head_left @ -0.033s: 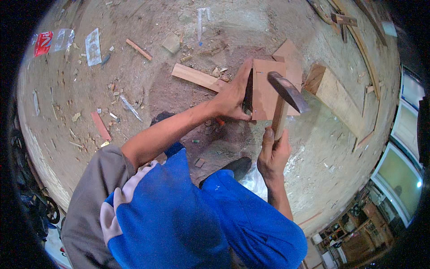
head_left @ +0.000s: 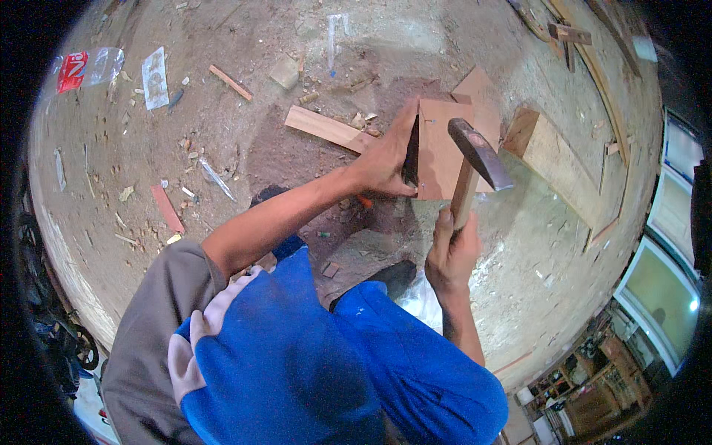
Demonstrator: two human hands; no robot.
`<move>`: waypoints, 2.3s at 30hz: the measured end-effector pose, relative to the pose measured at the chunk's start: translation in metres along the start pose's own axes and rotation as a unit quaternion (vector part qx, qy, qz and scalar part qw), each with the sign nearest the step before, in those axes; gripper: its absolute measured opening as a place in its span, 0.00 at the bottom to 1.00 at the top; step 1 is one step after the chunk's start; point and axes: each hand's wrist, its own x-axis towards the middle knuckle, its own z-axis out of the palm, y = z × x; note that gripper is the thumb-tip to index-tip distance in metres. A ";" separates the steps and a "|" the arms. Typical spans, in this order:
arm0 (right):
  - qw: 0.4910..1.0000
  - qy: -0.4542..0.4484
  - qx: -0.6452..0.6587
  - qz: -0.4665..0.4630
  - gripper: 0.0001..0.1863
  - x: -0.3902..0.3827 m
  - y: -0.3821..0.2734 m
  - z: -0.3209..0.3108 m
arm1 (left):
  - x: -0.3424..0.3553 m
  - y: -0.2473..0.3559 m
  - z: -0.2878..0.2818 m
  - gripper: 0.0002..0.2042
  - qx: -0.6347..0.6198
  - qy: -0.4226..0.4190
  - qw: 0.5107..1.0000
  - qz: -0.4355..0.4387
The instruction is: The person assembles a small wooden box by positioning plywood pieces, driving nails into the corners with a hammer, and applying adhesive to the edges.
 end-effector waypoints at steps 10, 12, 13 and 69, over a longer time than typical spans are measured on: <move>0.980 0.087 0.177 -0.010 0.14 -0.001 0.001 0.002 | 0.009 0.005 -0.009 0.70 -0.057 0.028 0.998 0.012; 0.984 0.084 0.117 -0.101 0.13 -0.002 0.020 0.003 | 0.015 0.012 -0.010 0.70 -0.062 0.023 0.998 0.007; 0.995 0.063 0.023 -0.078 0.14 0.000 0.015 0.008 | 0.013 0.013 -0.011 0.69 -0.060 0.018 0.998 -0.007; 0.982 0.051 0.176 0.040 0.19 0.001 -0.003 0.003 | 0.008 0.009 -0.008 0.67 -0.037 0.006 0.998 -0.045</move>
